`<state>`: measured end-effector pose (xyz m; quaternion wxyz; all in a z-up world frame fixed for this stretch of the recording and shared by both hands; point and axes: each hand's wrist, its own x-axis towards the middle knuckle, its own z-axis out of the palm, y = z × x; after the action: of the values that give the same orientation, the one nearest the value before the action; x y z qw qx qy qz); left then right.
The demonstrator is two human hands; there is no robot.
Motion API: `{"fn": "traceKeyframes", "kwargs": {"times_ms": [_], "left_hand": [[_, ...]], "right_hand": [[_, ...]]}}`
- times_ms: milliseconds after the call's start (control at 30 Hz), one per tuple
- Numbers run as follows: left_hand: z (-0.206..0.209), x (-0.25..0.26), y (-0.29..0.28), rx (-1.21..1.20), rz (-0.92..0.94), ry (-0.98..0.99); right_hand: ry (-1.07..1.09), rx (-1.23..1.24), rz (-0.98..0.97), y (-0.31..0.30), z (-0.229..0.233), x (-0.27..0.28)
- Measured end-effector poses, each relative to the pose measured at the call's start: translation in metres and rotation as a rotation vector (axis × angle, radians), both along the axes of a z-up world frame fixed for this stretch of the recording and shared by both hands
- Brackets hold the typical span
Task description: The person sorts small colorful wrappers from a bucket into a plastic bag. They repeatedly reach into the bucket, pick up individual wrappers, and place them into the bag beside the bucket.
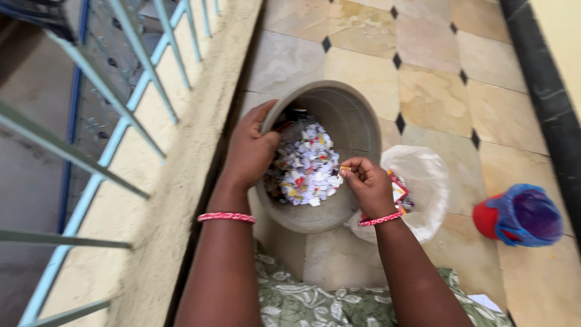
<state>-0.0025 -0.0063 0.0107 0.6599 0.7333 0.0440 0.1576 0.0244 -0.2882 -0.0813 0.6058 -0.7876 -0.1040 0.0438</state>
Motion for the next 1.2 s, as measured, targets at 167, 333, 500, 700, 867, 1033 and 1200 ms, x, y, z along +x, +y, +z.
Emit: {"fn": "traceKeyframes", "kwargs": {"times_ms": [167, 333, 500, 700, 867, 1033, 1200], "left_hand": [[-0.004, 0.001, 0.002, -0.119, -0.048, 0.048], [0.001, 0.001, 0.001, -0.15, -0.048, 0.101], [-0.003, 0.002, 0.001, -0.193, -0.093, 0.026], [0.001, 0.001, 0.0, -0.19, -0.079, 0.067], [0.004, -0.002, 0.0, -0.163, -0.062, 0.106], [0.006, -0.002, -0.001, -0.154, -0.048, 0.1], [0.001, 0.0, 0.0, -0.168, -0.059, 0.07]], "right_hand": [[-0.047, -0.035, -0.133, -0.055, 0.025, 0.017], [-0.085, -0.35, -0.167, -0.107, 0.061, 0.018], [-0.038, -0.652, -0.275, -0.12, 0.074, 0.013], [-0.027, -0.841, -0.291, -0.112, 0.067, 0.013], [0.022, -0.961, -0.262, -0.109, 0.059, 0.014], [0.077, -0.947, -0.223, -0.11, 0.056, 0.014], [-0.061, -1.015, -0.284, -0.109, 0.054, 0.014]]}}
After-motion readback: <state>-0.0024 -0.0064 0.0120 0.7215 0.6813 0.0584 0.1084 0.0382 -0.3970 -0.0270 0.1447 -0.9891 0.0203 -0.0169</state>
